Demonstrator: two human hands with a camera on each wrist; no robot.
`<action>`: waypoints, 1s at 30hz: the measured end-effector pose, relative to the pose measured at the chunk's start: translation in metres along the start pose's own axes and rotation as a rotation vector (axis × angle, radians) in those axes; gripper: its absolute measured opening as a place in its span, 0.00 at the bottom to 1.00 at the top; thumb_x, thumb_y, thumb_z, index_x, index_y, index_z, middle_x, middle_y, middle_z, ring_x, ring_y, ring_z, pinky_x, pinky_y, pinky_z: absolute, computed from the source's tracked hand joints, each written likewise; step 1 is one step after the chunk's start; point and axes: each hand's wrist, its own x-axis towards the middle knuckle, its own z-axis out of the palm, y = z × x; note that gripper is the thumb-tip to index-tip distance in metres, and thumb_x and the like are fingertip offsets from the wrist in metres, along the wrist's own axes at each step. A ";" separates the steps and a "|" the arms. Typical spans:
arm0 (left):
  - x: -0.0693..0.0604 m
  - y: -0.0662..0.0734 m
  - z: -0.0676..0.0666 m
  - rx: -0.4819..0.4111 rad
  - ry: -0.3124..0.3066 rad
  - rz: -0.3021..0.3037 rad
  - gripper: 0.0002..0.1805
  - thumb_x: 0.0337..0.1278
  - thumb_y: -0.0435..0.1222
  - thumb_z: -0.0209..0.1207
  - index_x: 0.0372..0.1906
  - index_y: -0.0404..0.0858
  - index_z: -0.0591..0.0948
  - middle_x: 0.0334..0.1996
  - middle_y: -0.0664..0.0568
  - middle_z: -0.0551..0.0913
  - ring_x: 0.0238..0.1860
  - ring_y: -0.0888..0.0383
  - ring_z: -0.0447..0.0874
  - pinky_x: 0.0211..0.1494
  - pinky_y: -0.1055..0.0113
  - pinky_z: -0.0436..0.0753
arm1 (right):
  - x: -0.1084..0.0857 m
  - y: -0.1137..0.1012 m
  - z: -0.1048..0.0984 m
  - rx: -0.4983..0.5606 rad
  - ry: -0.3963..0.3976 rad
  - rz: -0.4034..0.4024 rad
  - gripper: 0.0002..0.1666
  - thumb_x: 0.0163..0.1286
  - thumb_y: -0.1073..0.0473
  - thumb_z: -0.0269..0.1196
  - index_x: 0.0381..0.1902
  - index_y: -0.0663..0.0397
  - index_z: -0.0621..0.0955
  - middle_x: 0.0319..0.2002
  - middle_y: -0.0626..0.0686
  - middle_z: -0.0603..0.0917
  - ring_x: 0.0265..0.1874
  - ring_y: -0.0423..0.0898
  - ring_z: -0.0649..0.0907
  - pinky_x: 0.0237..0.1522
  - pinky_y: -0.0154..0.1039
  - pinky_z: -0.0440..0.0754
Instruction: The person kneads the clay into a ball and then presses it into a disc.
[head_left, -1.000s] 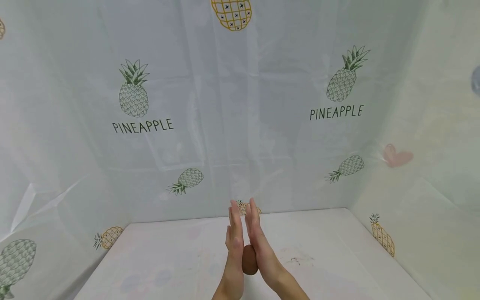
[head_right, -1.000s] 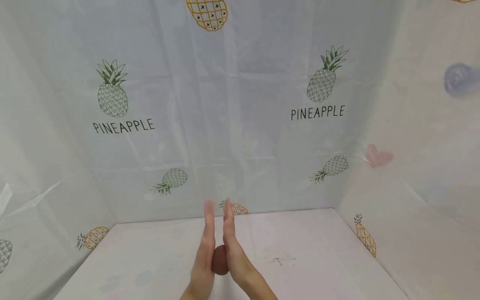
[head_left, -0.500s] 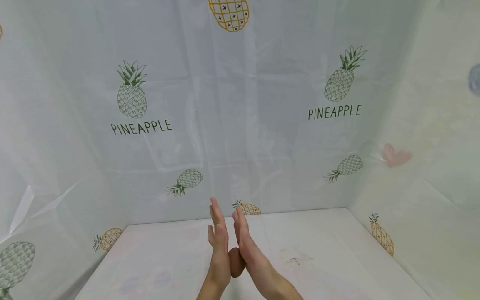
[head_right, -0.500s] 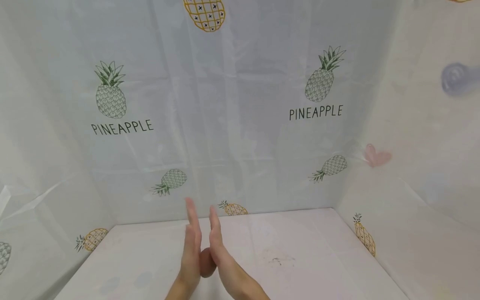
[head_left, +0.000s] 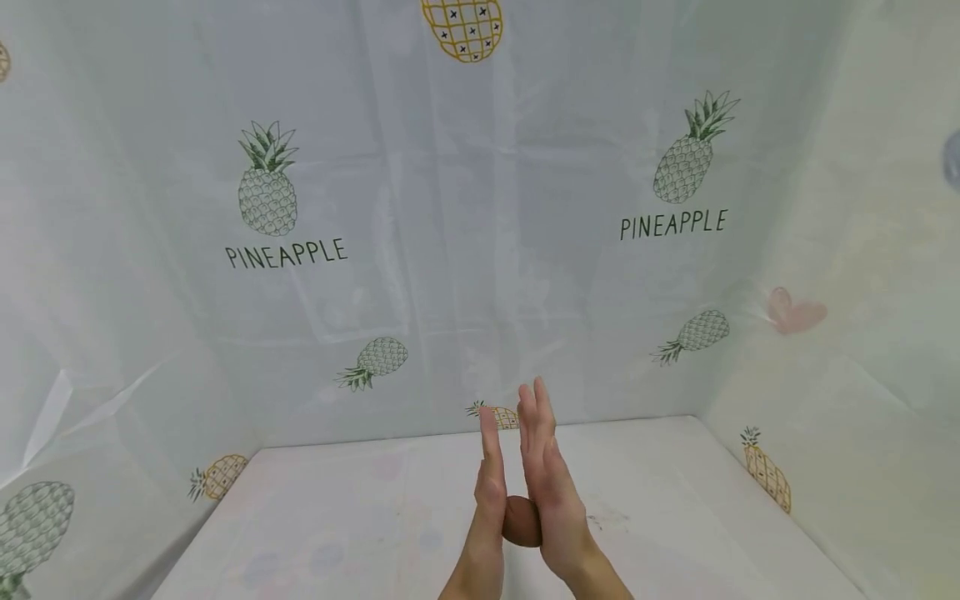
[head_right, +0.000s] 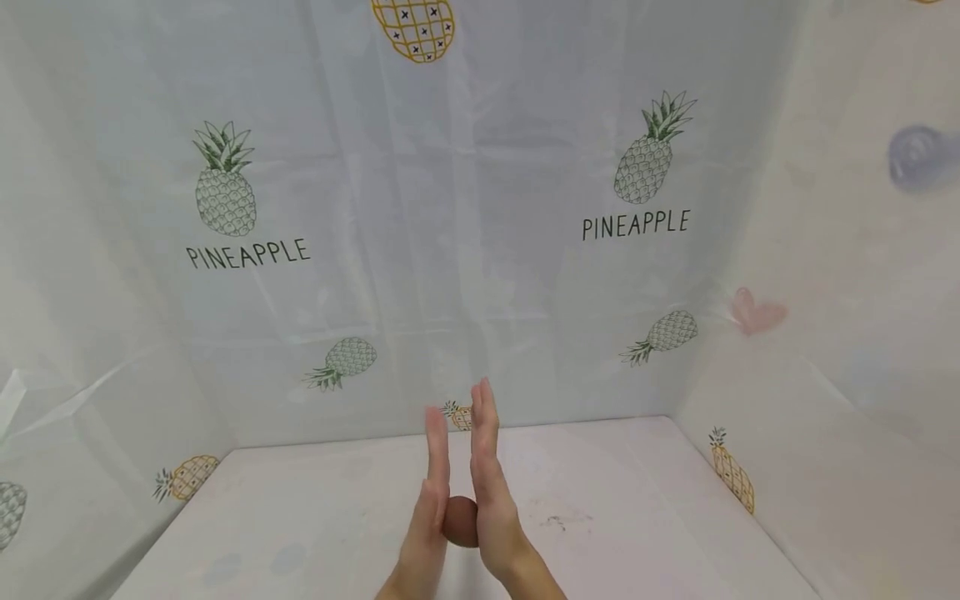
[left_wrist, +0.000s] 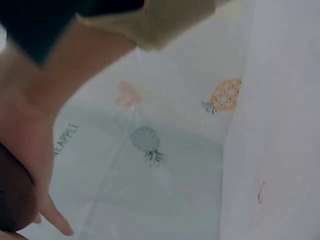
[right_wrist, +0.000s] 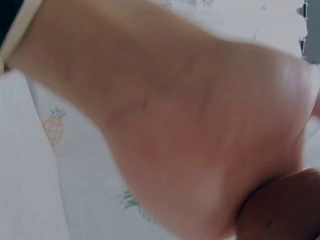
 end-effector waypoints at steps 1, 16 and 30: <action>0.001 0.000 0.002 0.013 -0.021 0.082 0.32 0.86 0.46 0.20 0.85 0.67 0.30 0.85 0.71 0.25 0.84 0.59 0.14 0.74 0.29 0.16 | 0.001 0.001 -0.002 0.007 0.018 -0.004 0.33 0.85 0.42 0.17 0.84 0.17 0.31 0.86 0.36 0.31 0.84 0.44 0.28 0.74 0.71 0.18; 0.011 -0.012 -0.019 0.121 0.089 0.158 0.32 0.85 0.48 0.18 0.85 0.63 0.27 0.84 0.67 0.19 0.82 0.64 0.09 0.73 0.42 0.07 | 0.007 0.035 0.004 0.093 -0.086 0.266 0.36 0.83 0.29 0.17 0.84 0.18 0.30 0.86 0.40 0.29 0.84 0.47 0.28 0.77 0.68 0.19; 0.024 -0.043 -0.033 0.198 0.269 0.104 0.33 0.85 0.52 0.20 0.85 0.61 0.29 0.85 0.64 0.23 0.85 0.56 0.14 0.74 0.35 0.12 | 0.001 0.020 0.012 0.040 -0.046 0.176 0.32 0.83 0.32 0.13 0.82 0.08 0.32 0.85 0.36 0.30 0.84 0.44 0.28 0.72 0.71 0.14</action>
